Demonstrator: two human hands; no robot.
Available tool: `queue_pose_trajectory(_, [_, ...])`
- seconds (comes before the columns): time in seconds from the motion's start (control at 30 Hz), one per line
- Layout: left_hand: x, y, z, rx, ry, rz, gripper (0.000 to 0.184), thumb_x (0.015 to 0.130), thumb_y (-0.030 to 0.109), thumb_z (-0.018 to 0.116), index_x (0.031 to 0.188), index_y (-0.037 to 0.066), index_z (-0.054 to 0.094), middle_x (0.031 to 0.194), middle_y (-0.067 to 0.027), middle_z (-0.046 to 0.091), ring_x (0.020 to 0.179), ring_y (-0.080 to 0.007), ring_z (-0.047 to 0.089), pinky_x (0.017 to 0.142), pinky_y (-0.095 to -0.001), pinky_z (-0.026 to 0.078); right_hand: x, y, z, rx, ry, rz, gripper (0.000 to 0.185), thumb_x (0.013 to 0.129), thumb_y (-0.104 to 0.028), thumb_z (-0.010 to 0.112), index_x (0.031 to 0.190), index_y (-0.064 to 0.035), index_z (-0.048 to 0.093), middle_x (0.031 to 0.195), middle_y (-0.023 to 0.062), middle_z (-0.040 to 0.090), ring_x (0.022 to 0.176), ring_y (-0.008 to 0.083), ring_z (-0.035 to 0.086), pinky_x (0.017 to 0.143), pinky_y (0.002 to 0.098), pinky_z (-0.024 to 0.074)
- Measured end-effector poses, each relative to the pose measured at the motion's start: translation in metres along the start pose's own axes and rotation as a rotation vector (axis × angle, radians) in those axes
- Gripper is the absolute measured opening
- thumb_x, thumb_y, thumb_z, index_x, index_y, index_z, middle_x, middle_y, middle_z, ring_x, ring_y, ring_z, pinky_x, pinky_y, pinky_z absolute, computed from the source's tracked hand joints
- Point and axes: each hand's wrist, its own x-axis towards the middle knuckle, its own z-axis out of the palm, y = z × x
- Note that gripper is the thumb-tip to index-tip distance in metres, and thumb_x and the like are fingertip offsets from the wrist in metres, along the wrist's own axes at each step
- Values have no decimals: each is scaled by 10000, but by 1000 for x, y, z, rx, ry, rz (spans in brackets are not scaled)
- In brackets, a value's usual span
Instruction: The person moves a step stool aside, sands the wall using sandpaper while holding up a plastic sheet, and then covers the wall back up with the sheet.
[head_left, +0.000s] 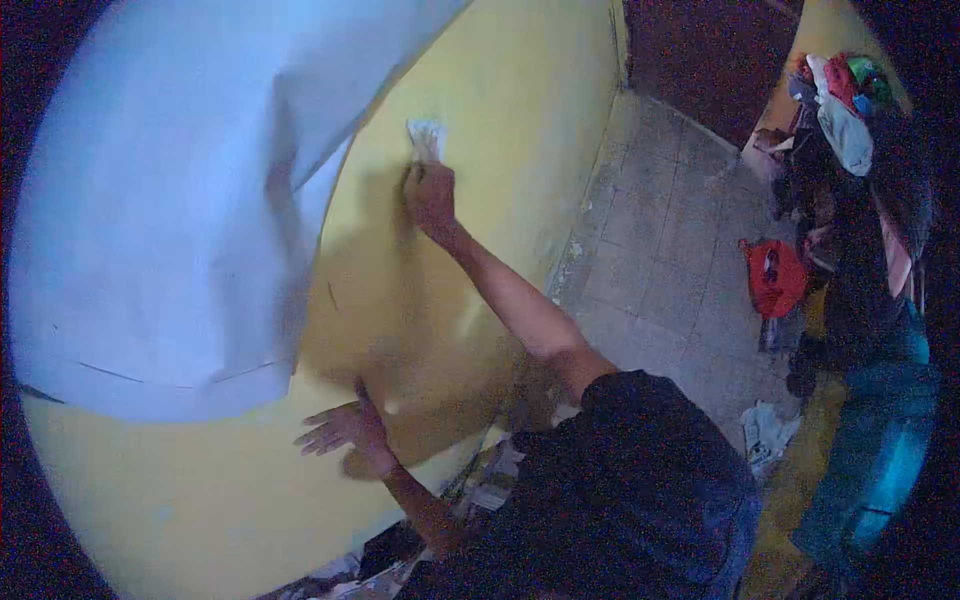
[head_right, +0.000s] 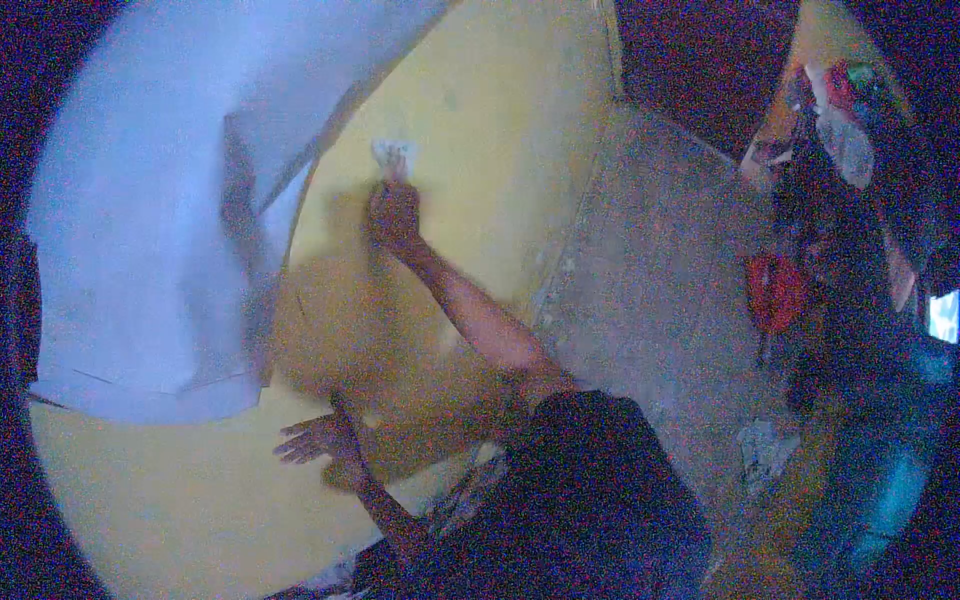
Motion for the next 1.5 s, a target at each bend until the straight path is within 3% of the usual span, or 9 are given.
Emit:
queue_pose_trajectory(0.17, [-6, -17, 14, -111, 66, 96, 1345, 682, 875, 394, 1371, -181, -74, 1331, -532, -109, 1229, -713, -58, 935, -771, 123, -37, 8, -8, 20, -77, 96, 464, 869, -63, 421, 1331, -49, 466, 1078, 273, 605, 594, 364, 616, 525, 438, 493])
queue_pose_trajectory(0.23, [-4, -7, 11, -58, 23, 80, 1340, 687, 872, 392, 1369, -184, -73, 1332, -531, -106, 1229, -712, -57, 940, -768, 123, -26, -11, -9, -155, 326, -381, 421, 873, -57, 419, 1285, -24, 504, 1017, 276, 623, 607, 373, 615, 537, 464, 480])
queue_pose_trajectory(0.33, [24, 12, 66, -431, 394, 231, 1328, 702, 859, 392, 1361, -195, -75, 1331, -532, -107, 1233, -709, -62, 946, -767, 112, -26, -2, -39, 443, -544, 648, 419, 895, -82, 464, 1301, 20, 483, 1210, 270, 561, 813, 328, 630, 787, 433, 490])
queue_pose_trajectory(0.5, [26, 16, 75, -984, 869, 328, 1177, 785, 785, 394, 1355, -213, 136, 1309, -549, 110, 1246, -697, 62, 955, -761, 147, -39, 22, 7, 595, -125, 161, 403, 939, -135, 459, 1305, 31, 481, 1070, 230, 637, 882, 247, 622, 846, 307, 473])
queue_pose_trajectory(0.57, [29, 10, 76, -996, 750, 357, 1117, 797, 764, 405, 1351, -183, 194, 1294, -525, 180, 1240, -678, 122, 959, -740, 180, -23, 0, -24, 315, -372, 359, 436, 950, -153, 445, 1345, 29, 432, 1279, 230, 539, 1139, 246, 562, 961, 299, 418])
queue_pose_trajectory(0.8, [58, -77, 49, -1159, -124, 949, 918, 840, 691, 447, 1336, -79, 396, 1239, -441, 424, 1221, -611, 332, 975, -668, 295, -50, 9, -12, 9, -164, -271, 451, 929, -137, 453, 1342, 42, 431, 1176, 233, 606, 1004, 242, 633, 861, 331, 480])
queue_pose_trajectory(1.13, [35, -18, 99, -1319, 225, 794, 720, 871, 595, 475, 1281, 4, 492, 1159, -340, 535, 1147, -522, 458, 955, -602, 362, -61, -9, -22, 153, -342, -98, 415, 980, -155, 402, 1345, 41, 428, 1374, 229, 447, 1301, 273, 419, 1048, 334, 347])
queue_pose_trajectory(1.37, [-57, -78, 50, -1691, 266, 1265, 586, 893, 528, 494, 1243, 63, 559, 1104, -270, 613, 1095, -460, 546, 942, -557, 409, -39, 22, -10, 208, -340, -131, 446, 982, -185, 423, 1378, 17, 389, 1377, 224, 445, 1309, 292, 407, 1059, 353, 339])
queue_pose_trajectory(1.5, [-63, -19, 60, -1072, -46, 1485, 362, 902, 357, 534, 1166, 125, 619, 1091, -132, 652, 989, -334, 624, 906, -475, 459, -41, 45, -19, 28, -425, -289, 442, 980, -176, 420, 1371, 28, 394, 1388, 232, 427, 1329, 336, 367, 1090, 394, 288])
